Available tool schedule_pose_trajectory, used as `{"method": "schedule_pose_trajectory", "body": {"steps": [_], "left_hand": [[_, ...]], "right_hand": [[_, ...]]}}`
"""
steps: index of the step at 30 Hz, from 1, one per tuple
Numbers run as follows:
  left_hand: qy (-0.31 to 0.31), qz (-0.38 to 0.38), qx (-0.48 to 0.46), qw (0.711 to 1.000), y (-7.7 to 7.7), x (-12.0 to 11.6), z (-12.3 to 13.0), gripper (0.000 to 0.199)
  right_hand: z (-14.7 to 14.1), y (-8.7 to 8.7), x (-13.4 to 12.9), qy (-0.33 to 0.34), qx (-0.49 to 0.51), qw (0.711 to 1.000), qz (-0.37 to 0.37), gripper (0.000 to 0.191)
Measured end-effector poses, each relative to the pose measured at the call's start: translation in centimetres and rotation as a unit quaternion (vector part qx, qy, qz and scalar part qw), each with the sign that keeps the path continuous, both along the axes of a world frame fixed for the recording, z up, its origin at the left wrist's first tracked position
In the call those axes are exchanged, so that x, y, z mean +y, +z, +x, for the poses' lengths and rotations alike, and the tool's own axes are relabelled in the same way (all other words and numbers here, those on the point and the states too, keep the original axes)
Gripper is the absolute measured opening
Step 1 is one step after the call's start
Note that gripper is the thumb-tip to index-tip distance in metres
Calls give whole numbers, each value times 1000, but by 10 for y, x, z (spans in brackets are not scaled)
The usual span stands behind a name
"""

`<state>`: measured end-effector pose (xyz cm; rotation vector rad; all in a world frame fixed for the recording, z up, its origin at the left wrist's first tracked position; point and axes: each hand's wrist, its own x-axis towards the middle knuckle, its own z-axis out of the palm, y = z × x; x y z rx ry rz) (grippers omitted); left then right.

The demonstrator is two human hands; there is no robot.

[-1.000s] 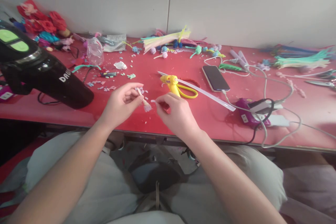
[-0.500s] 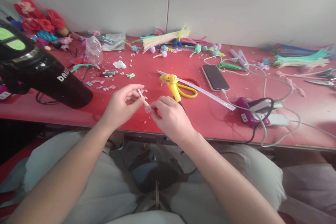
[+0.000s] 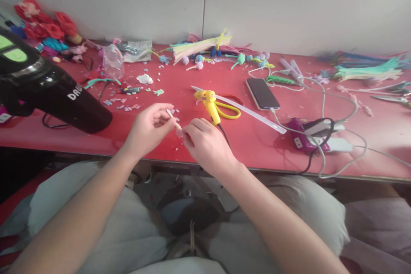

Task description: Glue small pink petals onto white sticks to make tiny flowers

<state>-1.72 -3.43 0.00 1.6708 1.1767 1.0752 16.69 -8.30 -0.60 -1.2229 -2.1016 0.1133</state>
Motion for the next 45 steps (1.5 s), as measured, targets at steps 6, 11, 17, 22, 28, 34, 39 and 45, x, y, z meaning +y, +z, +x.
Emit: {"method": "schedule_pose_trajectory", "body": {"steps": [6, 11, 17, 22, 28, 34, 39, 45], "left_hand": [[6, -11, -21, 1000, 1, 1, 1, 25], [11, -2, -23, 1000, 2, 2, -1, 22], [26, 67, -15, 997, 7, 3, -4, 23], [35, 115, -25, 992, 12, 0, -3, 24], [23, 154, -44, 987, 11, -2, -1, 24], [6, 185, -51, 981, 7, 0, -1, 25], [11, 192, -57, 980, 7, -1, -1, 24], [15, 192, -65, 979, 8, -1, -1, 23]], "right_hand": [[0, -2, 1, 4, -2, 1000, 7, 23], [0, -1, 0, 9, 6, 1000, -2, 24], [1, 6, -4, -13, 128, 990, -58, 16], [-1, 10, 0, -51, 371, 904, -205, 13], [-6, 8, 3, -31, 455, 852, -257, 35], [-6, 8, 3, -29, 447, 860, -246, 36], [-4, 9, 2, -13, 416, 883, -217, 25], [-2, 6, -4, -40, 232, 972, -10, 7]]}}
